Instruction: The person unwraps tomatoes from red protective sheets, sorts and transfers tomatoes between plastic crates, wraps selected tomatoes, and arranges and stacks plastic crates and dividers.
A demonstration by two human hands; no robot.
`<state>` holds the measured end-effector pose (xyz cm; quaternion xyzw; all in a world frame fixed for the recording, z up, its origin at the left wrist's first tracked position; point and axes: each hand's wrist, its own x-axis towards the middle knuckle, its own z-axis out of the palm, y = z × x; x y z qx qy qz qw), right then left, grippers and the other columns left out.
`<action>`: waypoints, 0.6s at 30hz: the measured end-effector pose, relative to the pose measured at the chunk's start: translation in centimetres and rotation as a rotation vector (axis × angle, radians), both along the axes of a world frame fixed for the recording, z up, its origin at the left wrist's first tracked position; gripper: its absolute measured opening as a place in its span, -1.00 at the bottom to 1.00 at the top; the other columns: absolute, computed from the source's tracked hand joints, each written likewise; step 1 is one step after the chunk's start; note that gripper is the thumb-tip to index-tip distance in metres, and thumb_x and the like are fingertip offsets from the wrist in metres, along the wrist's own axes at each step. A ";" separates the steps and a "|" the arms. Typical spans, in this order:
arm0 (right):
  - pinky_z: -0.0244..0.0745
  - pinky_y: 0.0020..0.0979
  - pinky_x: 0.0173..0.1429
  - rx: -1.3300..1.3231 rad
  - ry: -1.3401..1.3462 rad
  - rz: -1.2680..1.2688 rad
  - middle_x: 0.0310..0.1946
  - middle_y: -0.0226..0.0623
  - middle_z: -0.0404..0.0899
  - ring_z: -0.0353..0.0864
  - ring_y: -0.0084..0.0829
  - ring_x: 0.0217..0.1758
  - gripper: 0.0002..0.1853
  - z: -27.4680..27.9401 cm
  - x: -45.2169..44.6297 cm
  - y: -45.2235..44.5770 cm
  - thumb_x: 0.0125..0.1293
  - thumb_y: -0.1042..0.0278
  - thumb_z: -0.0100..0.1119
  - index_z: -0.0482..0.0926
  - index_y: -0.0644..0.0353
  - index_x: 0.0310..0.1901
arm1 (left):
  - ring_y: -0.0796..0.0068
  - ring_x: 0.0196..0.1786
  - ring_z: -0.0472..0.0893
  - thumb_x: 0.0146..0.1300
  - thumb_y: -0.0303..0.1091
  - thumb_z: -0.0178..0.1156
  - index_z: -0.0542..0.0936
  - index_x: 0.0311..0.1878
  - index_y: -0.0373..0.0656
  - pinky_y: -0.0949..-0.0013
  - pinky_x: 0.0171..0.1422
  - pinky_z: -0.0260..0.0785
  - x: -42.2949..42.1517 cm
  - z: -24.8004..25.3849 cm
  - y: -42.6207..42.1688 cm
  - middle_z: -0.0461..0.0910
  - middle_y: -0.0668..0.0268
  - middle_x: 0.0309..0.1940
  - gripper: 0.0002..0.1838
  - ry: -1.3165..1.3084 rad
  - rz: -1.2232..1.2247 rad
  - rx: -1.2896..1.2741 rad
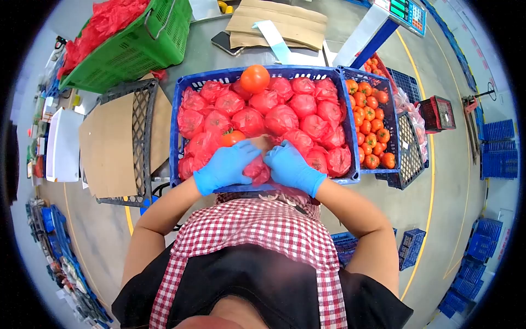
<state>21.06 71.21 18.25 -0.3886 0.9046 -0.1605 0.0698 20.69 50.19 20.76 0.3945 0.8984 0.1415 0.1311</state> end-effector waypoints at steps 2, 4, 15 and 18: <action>0.36 -0.23 -0.18 -0.063 0.000 -0.069 -0.47 -0.13 0.57 0.56 -0.16 -0.36 -0.84 0.0 0.0 0.5 -0.04 0.48 0.02 0.58 0.20 -0.40 | 0.21 -0.01 0.53 -0.07 -0.07 0.32 0.50 0.02 -0.13 0.22 -0.15 0.47 0.1 -1.7 0.6 0.52 0.18 -0.07 -0.43 -0.079 0.074 0.055; 0.40 -0.18 -0.20 -0.319 -0.078 -0.347 -0.42 -0.08 0.58 0.57 -0.10 -0.32 -0.81 -0.1 -0.3 0.6 -0.02 0.53 0.00 0.59 0.23 -0.35 | 0.14 -0.14 0.58 -0.02 -0.13 0.31 0.54 -0.08 -0.16 0.23 -0.21 0.45 -0.2 -2.8 0.8 0.58 0.15 -0.22 -0.55 -0.157 0.198 0.162; 0.42 -0.36 -0.30 -0.311 0.017 -0.633 -0.44 -0.28 0.51 0.49 -0.41 -0.43 -0.66 5.7 -5.8 7.1 0.06 0.20 0.27 0.62 0.12 -0.11 | 0.25 -0.21 0.64 0.08 0.02 0.28 0.56 0.02 -0.18 0.31 -0.11 0.48 -6.3 5.0 -3.2 0.63 0.12 -0.21 -0.46 0.030 0.551 0.345; 0.37 -0.14 0.02 0.081 -0.035 -0.374 -0.14 -0.17 0.44 0.46 -0.15 -0.03 -0.40 3.2 -2.4 5.7 -0.09 0.03 0.33 0.49 0.17 0.00 | 0.17 -0.12 0.59 -0.06 0.13 0.33 0.51 0.07 -0.19 0.26 -0.01 0.44 -1.5 5.3 -6.0 0.59 0.11 -0.16 -0.29 -0.193 0.247 -0.152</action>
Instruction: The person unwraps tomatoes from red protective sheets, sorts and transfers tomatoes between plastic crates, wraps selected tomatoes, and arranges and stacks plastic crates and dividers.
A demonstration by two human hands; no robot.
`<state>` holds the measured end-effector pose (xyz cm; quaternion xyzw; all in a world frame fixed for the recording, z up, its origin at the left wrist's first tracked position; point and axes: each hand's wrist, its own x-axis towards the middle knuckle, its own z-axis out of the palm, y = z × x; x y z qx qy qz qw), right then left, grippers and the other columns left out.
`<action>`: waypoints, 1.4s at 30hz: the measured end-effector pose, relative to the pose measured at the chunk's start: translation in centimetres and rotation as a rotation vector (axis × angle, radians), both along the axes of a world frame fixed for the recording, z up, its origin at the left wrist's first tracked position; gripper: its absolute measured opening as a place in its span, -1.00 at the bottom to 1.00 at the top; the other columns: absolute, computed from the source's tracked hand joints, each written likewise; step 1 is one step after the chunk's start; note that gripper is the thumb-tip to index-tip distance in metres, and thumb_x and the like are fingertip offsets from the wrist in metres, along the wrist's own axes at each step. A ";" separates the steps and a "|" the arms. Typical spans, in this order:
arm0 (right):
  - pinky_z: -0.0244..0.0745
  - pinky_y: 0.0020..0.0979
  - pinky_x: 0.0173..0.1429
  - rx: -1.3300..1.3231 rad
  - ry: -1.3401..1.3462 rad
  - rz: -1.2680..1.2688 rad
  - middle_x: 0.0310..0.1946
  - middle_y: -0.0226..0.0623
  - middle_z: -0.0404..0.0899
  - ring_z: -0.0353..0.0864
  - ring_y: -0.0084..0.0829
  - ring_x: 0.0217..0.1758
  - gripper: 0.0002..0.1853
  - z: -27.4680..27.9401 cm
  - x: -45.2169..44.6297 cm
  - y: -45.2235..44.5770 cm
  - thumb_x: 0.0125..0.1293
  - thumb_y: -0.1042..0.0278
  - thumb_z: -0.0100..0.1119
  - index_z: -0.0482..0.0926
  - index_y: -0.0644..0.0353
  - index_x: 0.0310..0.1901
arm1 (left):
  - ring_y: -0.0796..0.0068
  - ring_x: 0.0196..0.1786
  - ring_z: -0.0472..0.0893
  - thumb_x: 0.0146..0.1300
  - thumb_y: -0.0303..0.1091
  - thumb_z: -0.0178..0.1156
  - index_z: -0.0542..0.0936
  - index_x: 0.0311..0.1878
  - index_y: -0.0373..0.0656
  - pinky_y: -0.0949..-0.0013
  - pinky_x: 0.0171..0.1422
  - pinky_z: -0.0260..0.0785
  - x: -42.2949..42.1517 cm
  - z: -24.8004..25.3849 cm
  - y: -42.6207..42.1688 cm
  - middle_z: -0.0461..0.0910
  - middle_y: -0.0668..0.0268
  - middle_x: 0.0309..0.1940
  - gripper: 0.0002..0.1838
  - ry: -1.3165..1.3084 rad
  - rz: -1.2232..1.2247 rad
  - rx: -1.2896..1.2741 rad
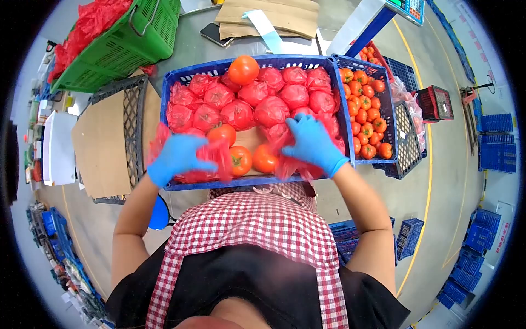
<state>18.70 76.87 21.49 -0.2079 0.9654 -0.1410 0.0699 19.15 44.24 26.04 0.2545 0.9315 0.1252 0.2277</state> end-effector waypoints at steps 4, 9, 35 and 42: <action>0.28 -0.10 0.14 0.060 0.099 0.073 0.08 -0.13 0.34 0.35 -0.14 0.13 -0.25 -0.9 1.4 -1.3 -0.09 0.05 0.35 0.34 0.23 0.14 | 0.21 0.03 0.46 -0.10 0.12 0.34 0.51 0.02 -0.15 0.22 -0.08 0.44 4.1 -4.0 -1.0 0.48 0.21 -0.06 -0.32 0.223 0.054 0.185; 0.21 -0.11 0.19 0.033 0.037 0.201 0.10 -0.11 0.33 0.34 -0.17 0.16 -0.30 -1.2 0.3 -0.9 -0.05 0.10 0.34 0.33 0.20 0.13 | 0.27 0.00 0.44 -0.07 -0.08 0.32 0.55 -0.07 -0.11 0.26 -0.17 0.46 3.7 -4.6 1.6 0.43 0.26 -0.12 -0.51 0.235 -0.047 0.025; 0.46 -0.19 -0.18 -0.070 0.140 0.372 -0.03 -0.12 0.39 0.47 -0.15 -0.16 -0.51 -1.3 -0.2 -0.8 -0.05 0.35 0.24 0.51 -0.16 0.02 | 0.17 -0.10 0.60 0.05 0.06 0.28 0.53 0.08 -0.11 0.27 -0.07 0.47 -2.5 -2.3 -4.4 0.59 0.08 -0.10 -0.41 0.618 0.521 0.223; 0.42 -0.16 -0.15 -0.062 0.255 0.184 -0.15 -0.26 0.50 0.50 -0.20 -0.12 -0.65 -4.0 -1.3 -1.1 -0.06 0.49 0.12 0.52 0.14 -0.13 | 0.13 -0.19 0.58 -0.13 0.08 0.38 0.43 0.10 -0.17 0.18 -0.10 0.46 -0.5 -5.2 -2.6 0.45 0.19 -0.02 -0.24 0.386 0.184 -0.141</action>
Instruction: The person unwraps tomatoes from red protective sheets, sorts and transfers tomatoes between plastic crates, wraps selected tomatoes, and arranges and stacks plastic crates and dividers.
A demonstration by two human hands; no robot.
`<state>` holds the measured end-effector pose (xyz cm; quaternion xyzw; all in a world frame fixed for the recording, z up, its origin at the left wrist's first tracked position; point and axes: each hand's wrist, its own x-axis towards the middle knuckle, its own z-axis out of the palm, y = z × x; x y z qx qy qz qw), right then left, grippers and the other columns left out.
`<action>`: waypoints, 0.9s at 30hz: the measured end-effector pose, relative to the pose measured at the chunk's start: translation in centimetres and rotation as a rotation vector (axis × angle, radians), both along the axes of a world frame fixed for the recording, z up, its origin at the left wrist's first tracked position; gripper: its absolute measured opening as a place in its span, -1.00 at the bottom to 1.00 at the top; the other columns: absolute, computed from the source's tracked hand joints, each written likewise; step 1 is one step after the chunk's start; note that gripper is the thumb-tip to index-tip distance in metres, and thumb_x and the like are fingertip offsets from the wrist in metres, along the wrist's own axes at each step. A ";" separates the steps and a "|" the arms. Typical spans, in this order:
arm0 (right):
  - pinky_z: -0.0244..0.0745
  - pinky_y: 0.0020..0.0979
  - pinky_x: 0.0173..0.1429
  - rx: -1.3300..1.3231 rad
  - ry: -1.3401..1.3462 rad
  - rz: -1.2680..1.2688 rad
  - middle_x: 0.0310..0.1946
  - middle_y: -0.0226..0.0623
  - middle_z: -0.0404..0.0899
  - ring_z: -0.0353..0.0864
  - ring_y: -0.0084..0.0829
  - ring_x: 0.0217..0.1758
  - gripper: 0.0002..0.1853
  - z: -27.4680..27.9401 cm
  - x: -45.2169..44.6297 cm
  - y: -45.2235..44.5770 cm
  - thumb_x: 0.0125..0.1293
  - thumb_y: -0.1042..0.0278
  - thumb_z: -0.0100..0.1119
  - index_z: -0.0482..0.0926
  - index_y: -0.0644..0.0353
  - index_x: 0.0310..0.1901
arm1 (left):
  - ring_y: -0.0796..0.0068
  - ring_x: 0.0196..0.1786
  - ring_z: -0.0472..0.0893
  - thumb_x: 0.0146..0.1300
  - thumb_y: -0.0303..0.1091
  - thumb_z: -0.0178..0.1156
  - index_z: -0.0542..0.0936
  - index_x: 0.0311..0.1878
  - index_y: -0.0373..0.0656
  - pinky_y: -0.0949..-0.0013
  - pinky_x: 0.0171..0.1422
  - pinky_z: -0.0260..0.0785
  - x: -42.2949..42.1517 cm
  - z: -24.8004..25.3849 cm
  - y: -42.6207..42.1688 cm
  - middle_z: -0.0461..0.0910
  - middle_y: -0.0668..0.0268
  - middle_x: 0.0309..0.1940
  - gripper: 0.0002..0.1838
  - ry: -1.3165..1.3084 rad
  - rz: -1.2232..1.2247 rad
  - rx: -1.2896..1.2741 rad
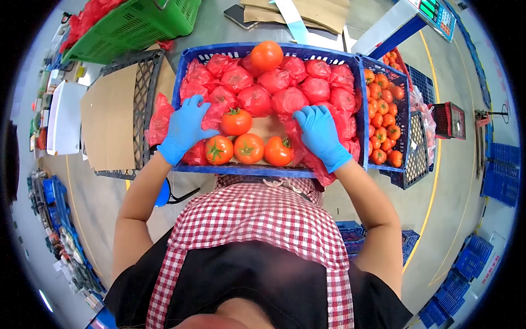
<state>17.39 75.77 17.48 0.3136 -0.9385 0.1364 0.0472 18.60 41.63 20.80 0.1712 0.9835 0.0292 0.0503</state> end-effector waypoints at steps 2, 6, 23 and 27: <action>0.43 -0.16 -0.08 -0.230 -0.184 -0.153 -0.17 -0.18 0.51 0.50 -0.15 -0.08 -0.65 0.6 -0.3 0.2 -0.03 0.44 0.13 0.50 0.19 -0.11 | 0.11 -0.22 0.58 -0.15 0.07 0.39 0.41 0.09 -0.18 0.16 -0.16 0.46 0.1 -0.6 -0.2 0.42 0.17 -0.04 -0.23 0.047 -0.042 0.028; 0.48 -0.18 -0.03 0.067 -0.198 -0.023 -0.01 -0.02 0.42 0.49 -0.06 -0.01 -0.36 3.4 2.3 0.1 -0.04 0.35 0.21 0.34 0.17 0.17 | 0.07 -0.23 0.58 -0.16 0.05 0.41 0.39 0.04 -0.21 0.14 -0.23 0.48 -0.1 0.2 1.8 0.42 0.09 -0.06 -0.24 -0.137 0.169 -0.042; 0.34 -0.41 0.21 -0.804 -0.726 -0.200 0.09 -0.24 0.46 0.43 -0.44 0.17 -0.50 3.8 0.2 0.2 0.14 0.51 0.23 0.43 0.17 0.17 | 0.50 -0.14 0.56 -0.01 -0.34 0.39 0.49 0.04 -0.40 0.40 -0.04 0.42 0.5 -1.1 -1.2 0.62 0.19 -0.15 -0.46 -0.268 0.434 1.096; 0.43 -0.42 -0.04 -0.626 -0.499 -0.218 -0.20 -0.36 0.58 0.54 -0.45 -0.10 -0.82 3.8 0.4 -2.2 0.19 0.48 0.19 0.58 0.29 -0.16 | 0.46 -0.21 0.61 0.10 -0.44 0.26 0.51 0.03 -0.37 0.38 -0.11 0.47 0.2 -1.9 -2.2 0.63 0.22 -0.17 -0.59 -0.186 0.606 1.262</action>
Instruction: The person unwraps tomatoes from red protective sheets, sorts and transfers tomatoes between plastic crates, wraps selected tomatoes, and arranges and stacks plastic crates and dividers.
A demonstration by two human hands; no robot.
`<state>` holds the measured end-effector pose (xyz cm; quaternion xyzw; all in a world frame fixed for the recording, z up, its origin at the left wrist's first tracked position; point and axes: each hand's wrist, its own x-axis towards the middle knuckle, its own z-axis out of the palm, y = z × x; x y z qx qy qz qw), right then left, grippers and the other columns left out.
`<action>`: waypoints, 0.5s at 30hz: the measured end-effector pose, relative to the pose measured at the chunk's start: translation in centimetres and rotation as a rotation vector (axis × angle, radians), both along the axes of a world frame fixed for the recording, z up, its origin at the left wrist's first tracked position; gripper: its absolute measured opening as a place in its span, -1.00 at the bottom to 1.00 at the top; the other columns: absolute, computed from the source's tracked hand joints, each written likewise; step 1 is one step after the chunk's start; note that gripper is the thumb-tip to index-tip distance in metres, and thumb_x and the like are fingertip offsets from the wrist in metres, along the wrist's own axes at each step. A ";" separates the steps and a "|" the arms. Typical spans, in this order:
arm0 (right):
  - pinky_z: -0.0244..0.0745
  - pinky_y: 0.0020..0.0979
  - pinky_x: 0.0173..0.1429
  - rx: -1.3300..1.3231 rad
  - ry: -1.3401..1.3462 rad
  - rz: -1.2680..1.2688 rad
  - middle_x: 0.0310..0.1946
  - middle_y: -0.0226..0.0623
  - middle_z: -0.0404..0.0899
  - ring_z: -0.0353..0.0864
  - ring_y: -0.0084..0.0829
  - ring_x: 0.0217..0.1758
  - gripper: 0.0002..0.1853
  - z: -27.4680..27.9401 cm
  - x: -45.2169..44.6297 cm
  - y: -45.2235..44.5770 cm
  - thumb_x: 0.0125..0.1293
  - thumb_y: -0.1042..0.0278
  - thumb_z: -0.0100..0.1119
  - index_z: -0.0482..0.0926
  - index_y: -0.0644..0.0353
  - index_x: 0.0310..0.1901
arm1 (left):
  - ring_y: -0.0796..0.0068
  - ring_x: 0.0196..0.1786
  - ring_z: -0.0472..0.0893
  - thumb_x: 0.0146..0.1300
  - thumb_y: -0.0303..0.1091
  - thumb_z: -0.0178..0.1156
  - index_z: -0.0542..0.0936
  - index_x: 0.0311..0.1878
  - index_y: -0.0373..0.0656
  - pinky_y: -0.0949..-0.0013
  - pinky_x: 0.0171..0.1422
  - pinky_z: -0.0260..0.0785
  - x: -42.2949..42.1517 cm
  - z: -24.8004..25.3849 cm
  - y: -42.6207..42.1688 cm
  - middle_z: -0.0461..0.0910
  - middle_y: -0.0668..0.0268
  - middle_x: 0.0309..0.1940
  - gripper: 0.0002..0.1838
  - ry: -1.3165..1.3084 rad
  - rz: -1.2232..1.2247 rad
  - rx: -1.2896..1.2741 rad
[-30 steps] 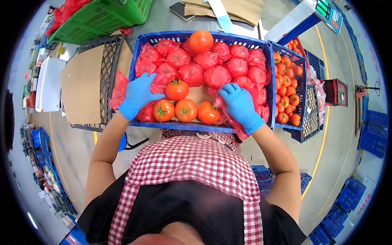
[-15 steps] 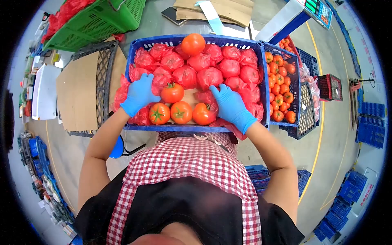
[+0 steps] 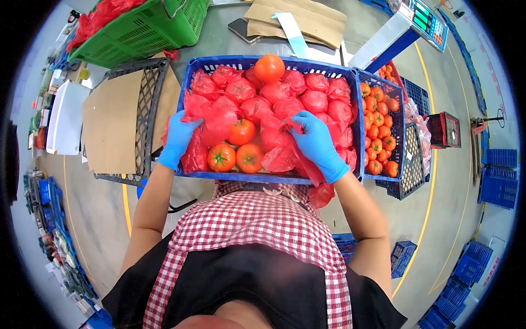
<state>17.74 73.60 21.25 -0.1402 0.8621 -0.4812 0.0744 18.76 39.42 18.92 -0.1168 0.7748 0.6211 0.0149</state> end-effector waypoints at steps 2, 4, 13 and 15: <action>0.46 -0.41 -0.11 0.075 0.025 -0.072 -0.34 -0.35 0.60 0.58 -0.45 -0.22 -0.82 -0.4 -0.1 0.0 0.19 0.43 0.19 0.59 0.27 -0.18 | 0.41 -0.19 0.62 0.13 -0.46 0.21 0.52 0.03 -0.34 0.35 -0.09 0.49 -0.9 0.0 -1.1 0.62 0.22 -0.16 -0.63 -0.054 0.330 0.424; 0.46 -0.48 -0.19 -0.285 -0.367 -0.292 -0.38 -0.34 0.59 0.57 -0.56 -0.30 -0.83 0.5 -1.1 1.5 0.26 0.42 0.08 0.58 0.29 -0.20 | 0.35 -0.15 0.63 0.23 -0.40 0.13 0.53 0.02 -0.32 0.29 -0.02 0.51 -1.8 2.1 -2.8 0.62 0.20 -0.17 -0.69 0.139 0.256 0.740; 0.50 -0.36 0.00 0.103 0.245 -0.294 -0.18 -0.16 0.60 0.61 -0.24 -0.11 -0.57 2.3 -5.6 2.8 0.09 0.22 0.26 0.53 0.17 0.01 | 0.13 -0.17 0.58 -0.20 0.17 0.38 0.54 -0.04 -0.09 0.13 -0.13 0.46 -6.4 1.4 3.1 0.52 0.18 -0.15 -0.31 0.207 -0.421 -1.124; 0.47 -0.18 0.02 0.616 0.294 0.110 -0.06 -0.08 0.42 0.48 -0.09 -0.03 -0.31 2.3 -5.2 0.6 -0.14 0.19 0.37 0.45 0.10 0.13 | 0.12 -0.19 0.59 -0.18 0.16 0.37 0.52 -0.10 -0.16 0.11 -0.20 0.47 -6.9 0.7 4.6 0.51 0.16 -0.16 -0.33 0.164 -0.569 -1.206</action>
